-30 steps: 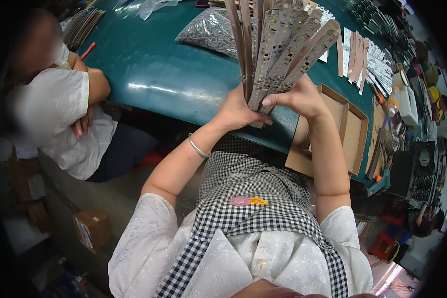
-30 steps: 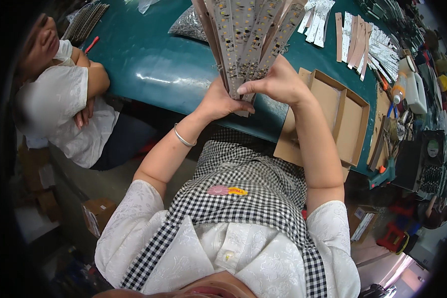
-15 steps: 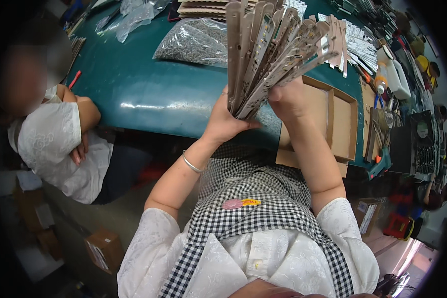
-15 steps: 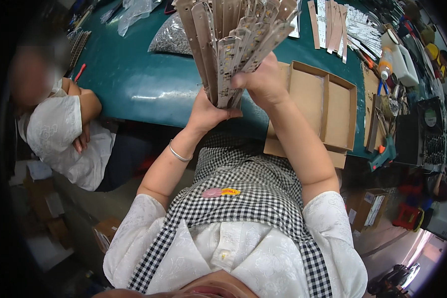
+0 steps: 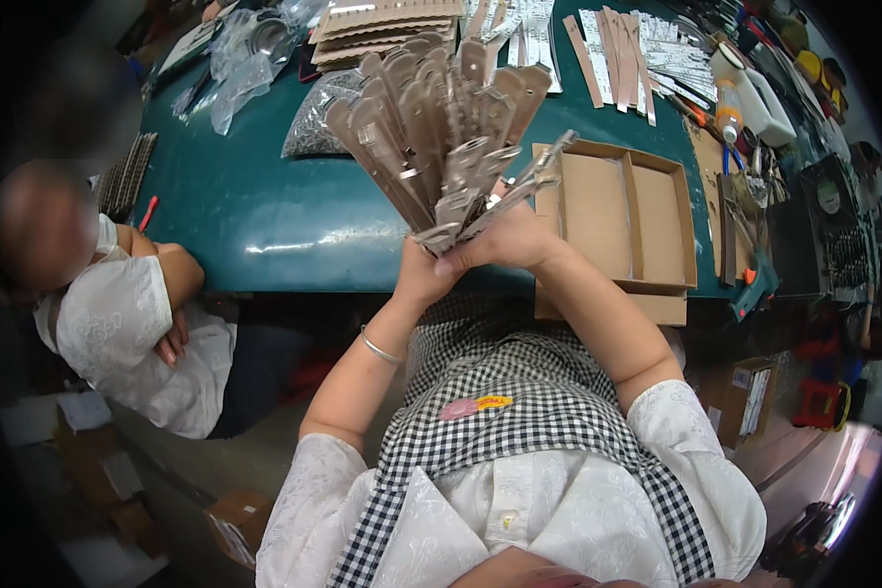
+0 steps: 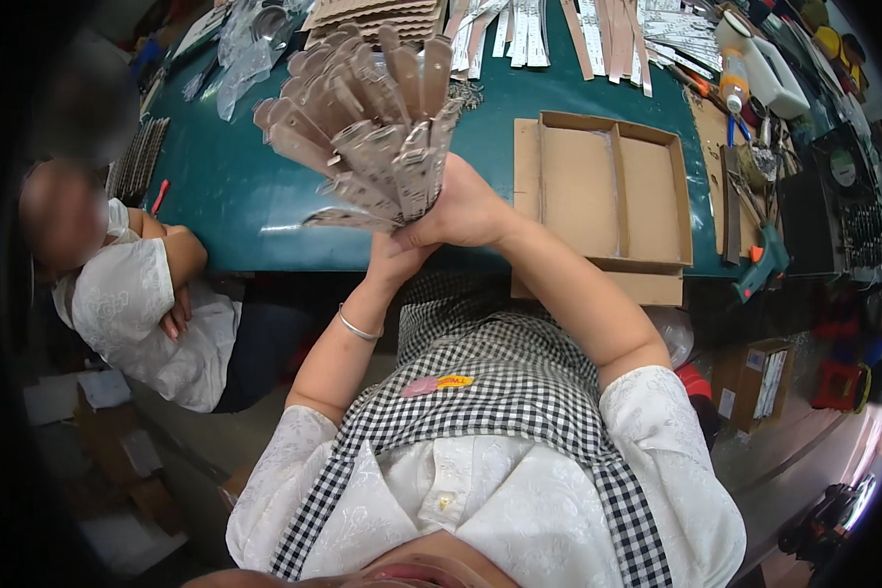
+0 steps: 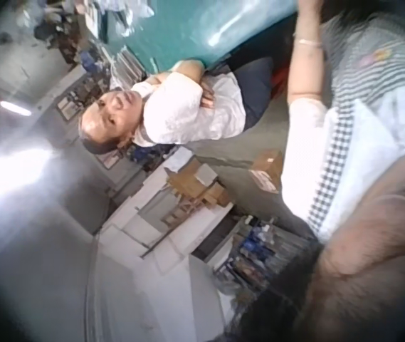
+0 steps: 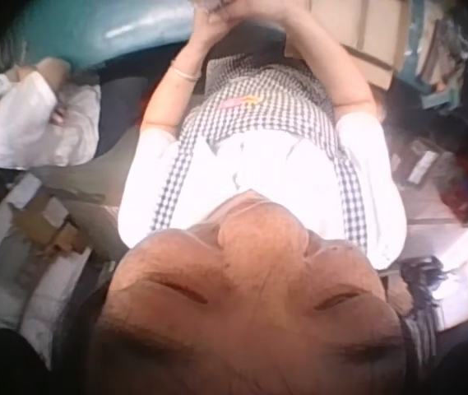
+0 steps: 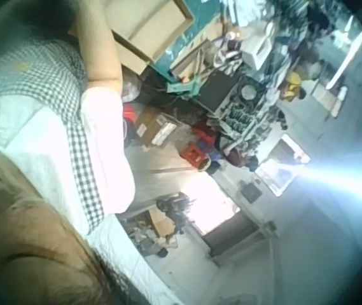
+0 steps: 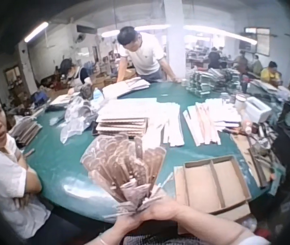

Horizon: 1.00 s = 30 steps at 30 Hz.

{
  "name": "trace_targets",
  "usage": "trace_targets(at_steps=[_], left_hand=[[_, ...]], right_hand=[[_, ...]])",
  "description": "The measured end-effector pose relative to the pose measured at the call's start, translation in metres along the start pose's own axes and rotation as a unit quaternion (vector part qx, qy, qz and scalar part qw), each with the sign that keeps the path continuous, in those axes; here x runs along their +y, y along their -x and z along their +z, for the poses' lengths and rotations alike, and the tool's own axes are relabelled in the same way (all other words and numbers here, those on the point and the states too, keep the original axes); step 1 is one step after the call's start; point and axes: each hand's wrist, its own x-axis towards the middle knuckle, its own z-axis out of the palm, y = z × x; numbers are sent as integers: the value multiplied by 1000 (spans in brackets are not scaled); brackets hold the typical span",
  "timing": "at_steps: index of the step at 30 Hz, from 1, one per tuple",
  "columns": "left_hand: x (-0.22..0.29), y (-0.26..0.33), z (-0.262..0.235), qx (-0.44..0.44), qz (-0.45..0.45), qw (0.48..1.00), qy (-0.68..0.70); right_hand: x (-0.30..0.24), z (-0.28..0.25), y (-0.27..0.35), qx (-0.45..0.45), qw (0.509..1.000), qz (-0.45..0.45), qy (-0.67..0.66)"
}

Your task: The person uses a hot glue gun to apply adhesive to the edges of LED light strips. They then gather a stack of these strips, align them, and wrap them together with clear packing tape. The person repeats the gluing process on additional strips throughout the clip.

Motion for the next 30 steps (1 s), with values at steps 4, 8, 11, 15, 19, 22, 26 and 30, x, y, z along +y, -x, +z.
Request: trace_targets(at_steps=[4, 8, 11, 15, 19, 22, 26, 30], left_hand=[[6, -5, 3, 3, 53, 984, -172], [-12, -3, 0, 62, 99, 971, -209], [-5, -2, 4, 47, 81, 988, -127], [27, -7, 18, 0, -45, 981, -188], [36, 5, 28, 5, 5, 995, -100], [29, 3, 22, 4, -72, 994, -87], [37, 1, 30, -1, -73, 995, -65], [18, 1, 15, 14, -8, 995, -101]], right_hand=[[3, 5, -1, 15, 1000, -1, 7], [12, 2, 1, -3, 999, -26, -32], [13, 6, -4, 18, 999, -43, 20], [11, 2, -8, 100, 993, -29, -64], [3, -4, -9, 139, 961, 25, -237], [-7, -4, -7, 161, 956, 20, -245], [-15, -5, -4, 150, 967, 15, -207], [-25, 1, -4, 134, 969, -43, -202]])
